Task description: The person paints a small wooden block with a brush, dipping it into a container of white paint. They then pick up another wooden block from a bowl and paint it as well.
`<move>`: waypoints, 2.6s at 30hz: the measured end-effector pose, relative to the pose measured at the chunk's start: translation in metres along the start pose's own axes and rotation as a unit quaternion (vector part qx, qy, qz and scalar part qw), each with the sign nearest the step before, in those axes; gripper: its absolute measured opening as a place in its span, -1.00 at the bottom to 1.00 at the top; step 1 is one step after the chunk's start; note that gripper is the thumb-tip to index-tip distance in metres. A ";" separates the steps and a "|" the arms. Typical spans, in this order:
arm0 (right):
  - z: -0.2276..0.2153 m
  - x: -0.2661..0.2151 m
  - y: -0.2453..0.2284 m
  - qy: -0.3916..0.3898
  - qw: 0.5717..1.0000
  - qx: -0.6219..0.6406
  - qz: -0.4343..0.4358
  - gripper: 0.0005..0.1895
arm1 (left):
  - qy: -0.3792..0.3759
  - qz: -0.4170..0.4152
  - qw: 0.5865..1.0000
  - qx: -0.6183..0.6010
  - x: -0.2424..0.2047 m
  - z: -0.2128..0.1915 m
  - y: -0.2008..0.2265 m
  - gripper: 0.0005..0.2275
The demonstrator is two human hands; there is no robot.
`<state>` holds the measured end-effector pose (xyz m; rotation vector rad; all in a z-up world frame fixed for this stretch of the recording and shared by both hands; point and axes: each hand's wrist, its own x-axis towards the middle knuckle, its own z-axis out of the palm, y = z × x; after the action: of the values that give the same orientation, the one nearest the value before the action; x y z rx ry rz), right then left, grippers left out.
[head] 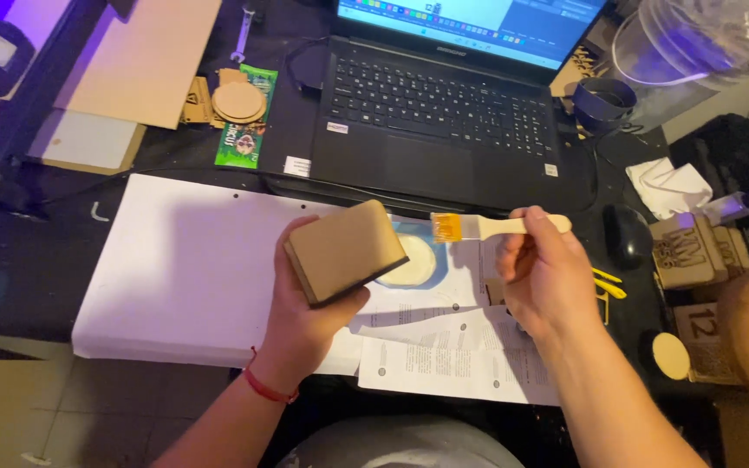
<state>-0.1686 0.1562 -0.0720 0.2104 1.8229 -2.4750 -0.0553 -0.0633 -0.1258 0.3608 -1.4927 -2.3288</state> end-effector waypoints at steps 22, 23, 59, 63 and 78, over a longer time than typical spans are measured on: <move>0.052 -0.050 -0.023 -0.119 0.932 -0.292 -0.176 -0.79 | -0.173 0.097 0.970 -0.138 -0.005 0.006 -0.003 -0.24; 0.052 -0.050 -0.022 -0.121 0.930 -0.295 -0.182 -0.80 | -0.172 0.121 0.970 -0.124 -0.005 0.006 -0.002 -0.25; 0.047 -0.077 -0.020 -0.151 0.859 -0.406 -0.275 -0.80 | -0.084 0.124 0.989 -0.014 -0.008 0.003 -0.013 -0.23; 0.042 -0.065 -0.024 -0.069 0.833 -0.478 -0.269 -0.80 | -0.084 0.109 0.990 0.020 -0.008 0.005 -0.007 -0.23; 0.033 -0.063 -0.030 -0.203 0.680 -0.552 -0.439 -0.83 | -0.052 0.109 0.987 0.110 -0.009 0.006 -0.005 -0.24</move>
<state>-0.1123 0.1318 -0.0252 -1.3932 3.0797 -0.8737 -0.0500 -0.0525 -0.1272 0.1249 -1.7507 -2.0472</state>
